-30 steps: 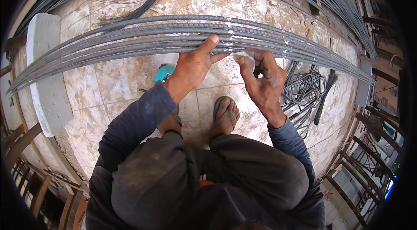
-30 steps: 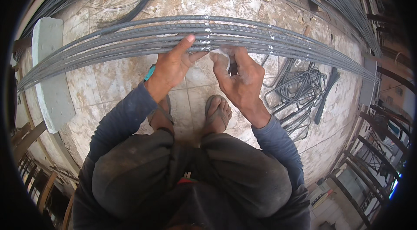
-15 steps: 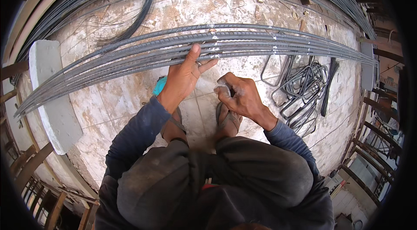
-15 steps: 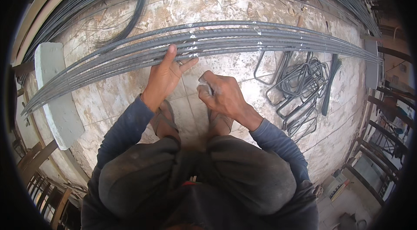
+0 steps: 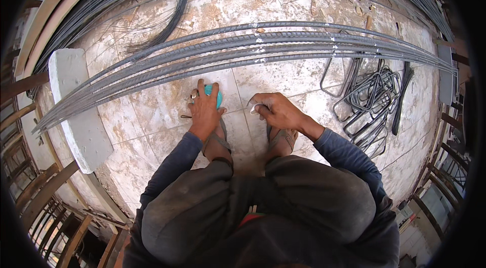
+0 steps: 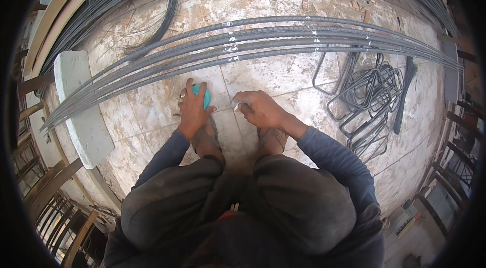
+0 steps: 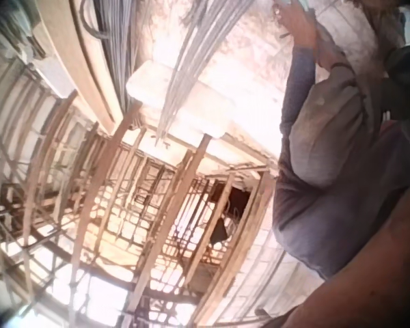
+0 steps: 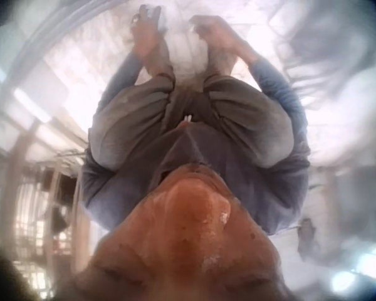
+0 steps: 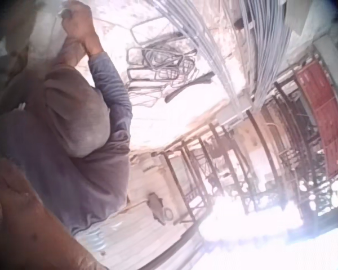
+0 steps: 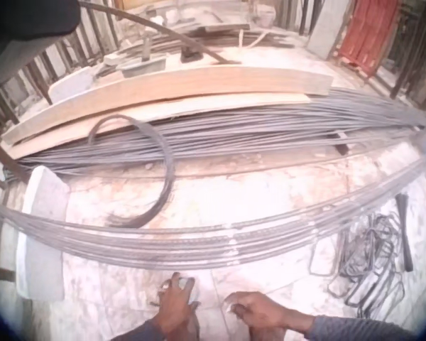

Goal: The person measures bundles of rebar using a yellow tape measure and marks specific points on the metal using a white piece of chalk.

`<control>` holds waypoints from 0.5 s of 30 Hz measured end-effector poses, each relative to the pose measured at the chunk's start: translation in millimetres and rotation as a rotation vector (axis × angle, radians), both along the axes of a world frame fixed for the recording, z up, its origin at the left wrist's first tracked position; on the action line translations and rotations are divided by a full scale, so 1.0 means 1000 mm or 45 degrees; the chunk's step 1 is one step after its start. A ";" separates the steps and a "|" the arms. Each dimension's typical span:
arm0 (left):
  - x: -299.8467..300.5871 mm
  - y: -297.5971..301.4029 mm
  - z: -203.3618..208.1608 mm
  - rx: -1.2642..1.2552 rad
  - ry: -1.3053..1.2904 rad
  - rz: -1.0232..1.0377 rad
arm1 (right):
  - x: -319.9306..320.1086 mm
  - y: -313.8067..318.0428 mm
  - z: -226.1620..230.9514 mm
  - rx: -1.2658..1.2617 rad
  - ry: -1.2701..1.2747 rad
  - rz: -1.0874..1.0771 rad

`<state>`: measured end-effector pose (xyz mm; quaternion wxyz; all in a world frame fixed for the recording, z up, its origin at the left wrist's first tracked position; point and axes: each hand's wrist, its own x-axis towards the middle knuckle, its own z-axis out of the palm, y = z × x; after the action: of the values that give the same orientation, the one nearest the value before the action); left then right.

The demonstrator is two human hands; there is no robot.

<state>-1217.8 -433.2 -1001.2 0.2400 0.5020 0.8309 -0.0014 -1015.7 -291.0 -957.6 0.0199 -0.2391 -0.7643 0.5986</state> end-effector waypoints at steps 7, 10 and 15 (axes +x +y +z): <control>-0.036 -0.002 0.033 0.111 -0.837 0.163 | -0.006 0.009 0.008 -0.140 -0.446 -0.016; -0.047 -0.013 0.045 -0.089 -1.774 0.685 | -0.013 0.006 0.022 0.165 -0.056 -0.015; -0.026 -0.011 0.092 0.162 -2.170 0.869 | -0.038 -0.009 -0.005 -0.018 0.142 0.032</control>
<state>-1243.3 -444.1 -909.6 0.7306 0.0731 0.4745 0.4856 -1054.1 -300.1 -962.5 0.0534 -0.1959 -0.7607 0.6165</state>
